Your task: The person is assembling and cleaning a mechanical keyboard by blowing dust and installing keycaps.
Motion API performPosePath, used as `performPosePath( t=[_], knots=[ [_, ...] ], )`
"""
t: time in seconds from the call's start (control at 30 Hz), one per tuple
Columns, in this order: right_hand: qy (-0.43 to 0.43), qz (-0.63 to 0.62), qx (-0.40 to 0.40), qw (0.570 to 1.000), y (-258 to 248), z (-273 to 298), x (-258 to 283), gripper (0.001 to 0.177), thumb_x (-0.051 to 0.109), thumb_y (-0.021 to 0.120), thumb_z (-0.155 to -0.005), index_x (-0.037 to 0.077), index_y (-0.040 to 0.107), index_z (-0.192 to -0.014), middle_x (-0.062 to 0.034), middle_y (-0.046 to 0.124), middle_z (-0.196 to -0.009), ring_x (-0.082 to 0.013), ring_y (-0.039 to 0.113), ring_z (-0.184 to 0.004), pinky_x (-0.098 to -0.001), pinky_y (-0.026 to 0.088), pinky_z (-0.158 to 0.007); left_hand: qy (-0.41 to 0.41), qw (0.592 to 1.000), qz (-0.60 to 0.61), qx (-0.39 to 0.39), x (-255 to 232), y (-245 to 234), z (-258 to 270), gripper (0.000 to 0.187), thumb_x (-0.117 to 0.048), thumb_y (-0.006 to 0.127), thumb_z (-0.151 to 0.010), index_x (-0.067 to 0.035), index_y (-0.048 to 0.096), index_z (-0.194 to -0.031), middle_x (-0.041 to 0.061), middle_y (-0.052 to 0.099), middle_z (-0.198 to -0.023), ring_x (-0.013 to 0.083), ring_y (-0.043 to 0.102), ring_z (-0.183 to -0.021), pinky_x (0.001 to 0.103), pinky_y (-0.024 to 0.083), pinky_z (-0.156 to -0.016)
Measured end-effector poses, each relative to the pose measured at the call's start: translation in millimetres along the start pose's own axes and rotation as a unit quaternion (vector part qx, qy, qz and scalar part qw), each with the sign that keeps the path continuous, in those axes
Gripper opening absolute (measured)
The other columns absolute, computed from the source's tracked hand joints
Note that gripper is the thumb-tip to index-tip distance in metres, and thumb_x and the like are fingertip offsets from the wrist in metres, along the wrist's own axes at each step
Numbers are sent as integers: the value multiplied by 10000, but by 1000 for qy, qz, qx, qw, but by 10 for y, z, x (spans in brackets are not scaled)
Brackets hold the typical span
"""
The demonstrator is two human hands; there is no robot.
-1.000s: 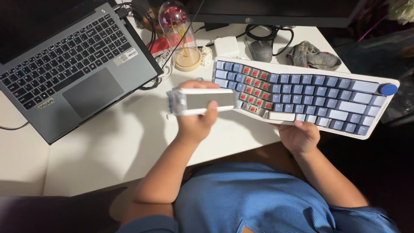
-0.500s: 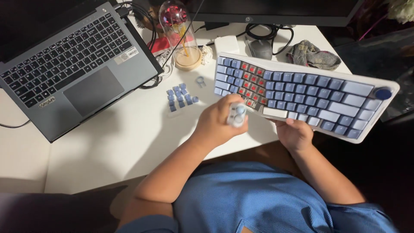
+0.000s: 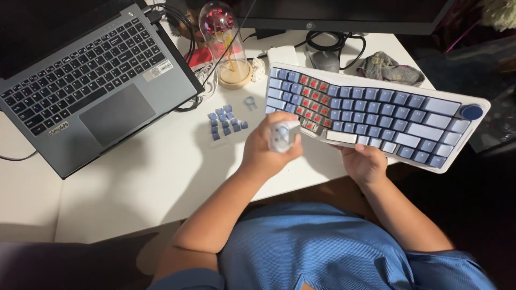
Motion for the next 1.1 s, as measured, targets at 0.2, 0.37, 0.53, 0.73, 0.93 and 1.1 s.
performPosePath(
  t=[0.2,0.37,0.53,0.73,0.93,1.1],
  knots=[
    [1,5,1,1000,-85,-10,-42,535,186,643,-890,-14,593,-1384,-140,676,-1368,-308,632,-1310,-539,469,-1171,-5,998,57,40,2,67,14,410,-187,793,-884,-123,577,-1226,48,725,-1132,215,740,-1008,328,593,-904],
    [1,7,-18,1000,-224,-73,15,559,221,645,-894,-37,578,-1386,-164,673,-1344,-331,641,-1307,-552,481,-1175,48,997,56,-30,149,-33,-4,453,-163,790,-901,-107,526,-1265,103,697,-1204,230,714,-1085,344,581,-962],
    [-35,19,-55,998,-89,-193,378,651,260,650,-881,-24,533,-1455,-160,663,-1354,-330,639,-1271,-571,501,-1156,89,994,18,-62,422,-170,-119,477,-98,801,-901,-61,506,-1274,190,626,-1298,300,663,-1171,377,551,-1005],
    [-77,21,-97,992,-50,-199,701,753,279,657,-880,-21,453,-1541,-155,622,-1458,-305,643,-1340,-531,526,-1179,-370,863,345,13,1349,259,-296,450,-93,688,-853,-127,486,-1253,171,688,-1119,303,747,-901,430,631,-690],
    [-77,19,-77,994,-117,-171,577,673,277,633,-949,-60,446,-1501,-204,625,-1388,-338,663,-1203,-473,570,-1008,-363,842,397,-33,2003,763,-756,356,-44,727,-886,34,538,-1177,196,708,-1092,305,793,-874,460,678,-727],
    [23,-5,-103,994,-90,-141,293,721,252,610,-876,-37,437,-1515,-200,625,-1391,-373,658,-1228,-528,578,-991,-478,781,391,-89,2152,889,-942,486,-164,744,-859,-25,529,-1272,165,684,-1122,271,712,-877,450,603,-715]
  ],
)
Point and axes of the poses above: each hand's wrist, its own z-axis away from the middle knuckle, its own y-axis out of the palm, x = y × z, the point moved 1 cm from there along -z, towards the middle knuckle
